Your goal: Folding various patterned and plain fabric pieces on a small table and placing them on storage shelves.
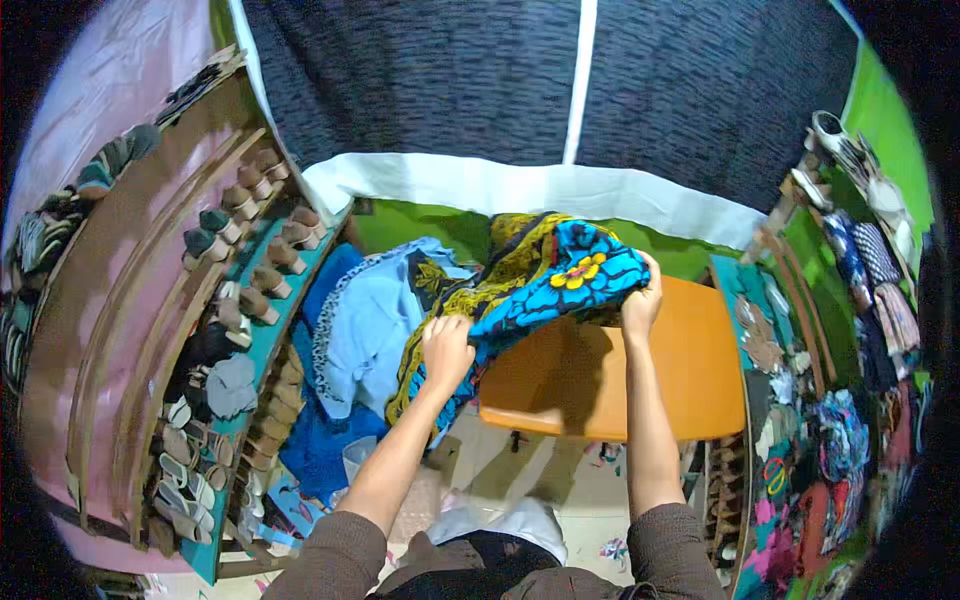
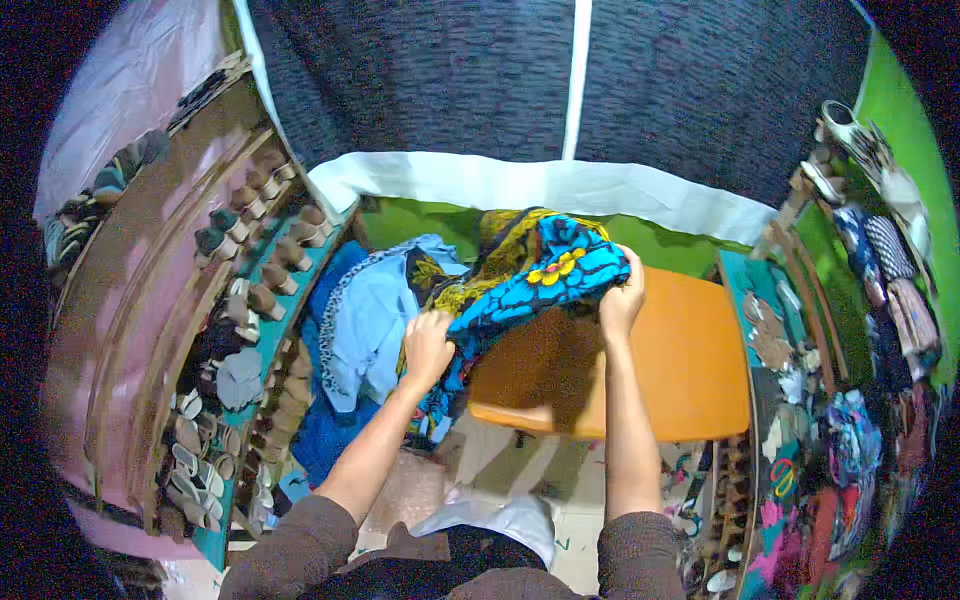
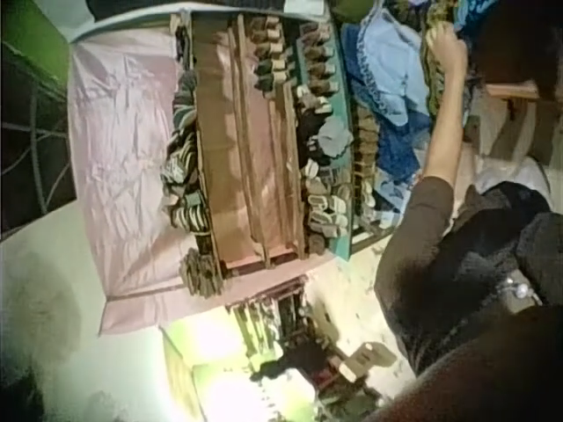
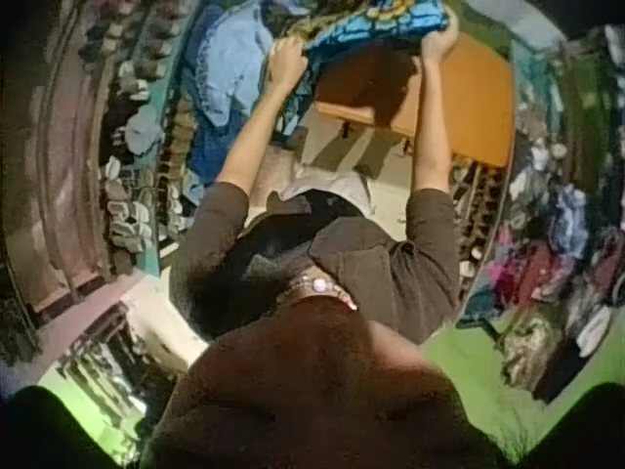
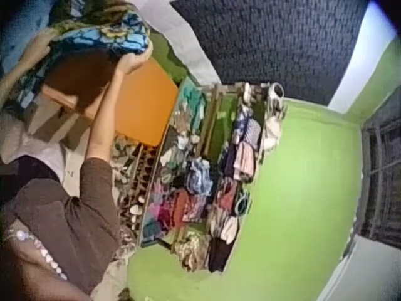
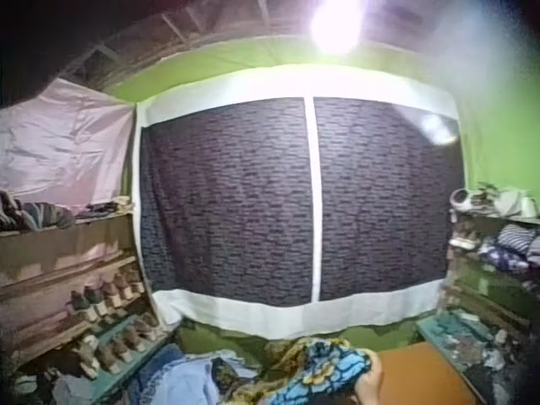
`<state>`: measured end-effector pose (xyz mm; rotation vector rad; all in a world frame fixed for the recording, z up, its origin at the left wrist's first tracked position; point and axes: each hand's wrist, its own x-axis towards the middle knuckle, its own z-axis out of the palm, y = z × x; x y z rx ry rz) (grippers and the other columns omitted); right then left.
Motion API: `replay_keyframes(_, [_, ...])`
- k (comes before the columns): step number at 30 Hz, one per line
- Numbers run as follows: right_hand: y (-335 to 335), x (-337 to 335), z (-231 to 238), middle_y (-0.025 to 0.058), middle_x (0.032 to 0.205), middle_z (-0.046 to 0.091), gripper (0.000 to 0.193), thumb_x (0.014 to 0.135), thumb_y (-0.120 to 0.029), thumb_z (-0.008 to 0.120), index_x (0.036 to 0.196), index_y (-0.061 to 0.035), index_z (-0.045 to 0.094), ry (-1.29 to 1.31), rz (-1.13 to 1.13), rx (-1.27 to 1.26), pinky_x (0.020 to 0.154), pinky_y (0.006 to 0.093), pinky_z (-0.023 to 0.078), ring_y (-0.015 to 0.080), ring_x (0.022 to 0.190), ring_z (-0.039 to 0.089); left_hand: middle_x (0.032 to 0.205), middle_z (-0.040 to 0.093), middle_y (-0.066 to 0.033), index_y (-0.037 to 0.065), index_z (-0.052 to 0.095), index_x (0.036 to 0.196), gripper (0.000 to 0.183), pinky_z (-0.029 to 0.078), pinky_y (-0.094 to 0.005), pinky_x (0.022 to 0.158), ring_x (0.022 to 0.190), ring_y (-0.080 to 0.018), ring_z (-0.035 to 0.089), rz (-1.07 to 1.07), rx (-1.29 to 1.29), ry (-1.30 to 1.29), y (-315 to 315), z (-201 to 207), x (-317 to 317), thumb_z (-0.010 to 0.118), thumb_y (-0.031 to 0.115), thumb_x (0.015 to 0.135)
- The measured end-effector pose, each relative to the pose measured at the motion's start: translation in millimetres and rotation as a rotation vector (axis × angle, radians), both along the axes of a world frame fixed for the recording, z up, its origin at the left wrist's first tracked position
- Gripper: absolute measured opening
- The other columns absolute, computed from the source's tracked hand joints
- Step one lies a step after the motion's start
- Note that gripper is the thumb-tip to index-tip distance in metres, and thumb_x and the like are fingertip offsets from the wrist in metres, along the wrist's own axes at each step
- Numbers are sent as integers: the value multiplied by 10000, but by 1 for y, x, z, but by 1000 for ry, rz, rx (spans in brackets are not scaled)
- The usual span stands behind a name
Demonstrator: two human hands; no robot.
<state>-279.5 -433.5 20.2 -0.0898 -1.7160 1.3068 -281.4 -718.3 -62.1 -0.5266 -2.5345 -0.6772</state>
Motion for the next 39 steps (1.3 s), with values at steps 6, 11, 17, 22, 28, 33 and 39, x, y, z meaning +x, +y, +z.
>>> replay_keyframes(6, [125, 36, -7, 75, 1034, 570, 371, 763, 100, 456, 1108, -26, 510, 16, -54, -114, 889, 283, 397, 166, 977, 525, 1040, 555, -92, 17, 619, 816, 276, 314, -429, 954, 1061, -283, 474, -70, 157, 278, 111, 68, 6, 585, -12, 544])
replay_keyframes(11, [240, 58, -14, 68, 1141, 510, 343, 887, -179, 483, 1194, -26, 481, 130, 222, -253, 935, 317, 371, 181, 1044, 489, 1026, 562, -70, 35, 612, 819, 272, 285, -451, 968, 1089, -273, 472, -94, 219, 400, 206, 79, 36, 535, -18, 564])
replay_keyframes(17, [350, 133, -155, 215, 1225, 447, 485, 788, -70, 516, 1257, 3, 416, -748, -326, 386, 991, 402, 325, 348, 1156, 429, 1105, 537, -132, 39, 602, 939, 400, 309, -476, 970, 1124, -289, 446, -326, -260, -7, 279, -26, 125, 672, 274, 623])
replay_keyframes(22, [346, 209, -254, 171, 1266, 435, 502, 888, -314, 483, 1269, -9, 364, -1072, -80, -80, 872, 388, 409, 324, 1070, 487, 1016, 556, -142, 97, 583, 1051, 423, 393, -444, 857, 980, -299, 534, -478, -422, -480, 308, -67, 140, 622, 350, 715])
replay_keyframes(28, [235, 232, -227, 121, 1131, 512, 464, 923, -421, 412, 1230, -76, 374, -870, 232, -1003, 779, 352, 468, 256, 1011, 543, 1070, 525, -174, 10, 505, 1089, 409, 395, -436, 836, 994, -330, 503, -130, -158, 16, 276, -54, 72, 575, 240, 759])
replay_keyframes(33, [203, 250, -212, 151, 1181, 525, 526, 921, -410, 404, 1324, -87, 308, -970, 430, -978, 898, 380, 391, 240, 1071, 528, 1209, 485, -174, 26, 437, 1208, 702, 265, -467, 998, 1115, -332, 461, 157, -251, 113, 239, -62, 25, 696, 397, 671])
replay_keyframes(39, [208, 262, -220, 126, 1149, 542, 453, 915, -389, 440, 1257, -97, 385, -1056, 434, -964, 871, 351, 397, 218, 1050, 537, 878, 618, -140, 67, 597, 888, 355, 349, -456, 915, 924, -278, 572, 39, -345, -427, 247, -38, 41, 686, 340, 680])
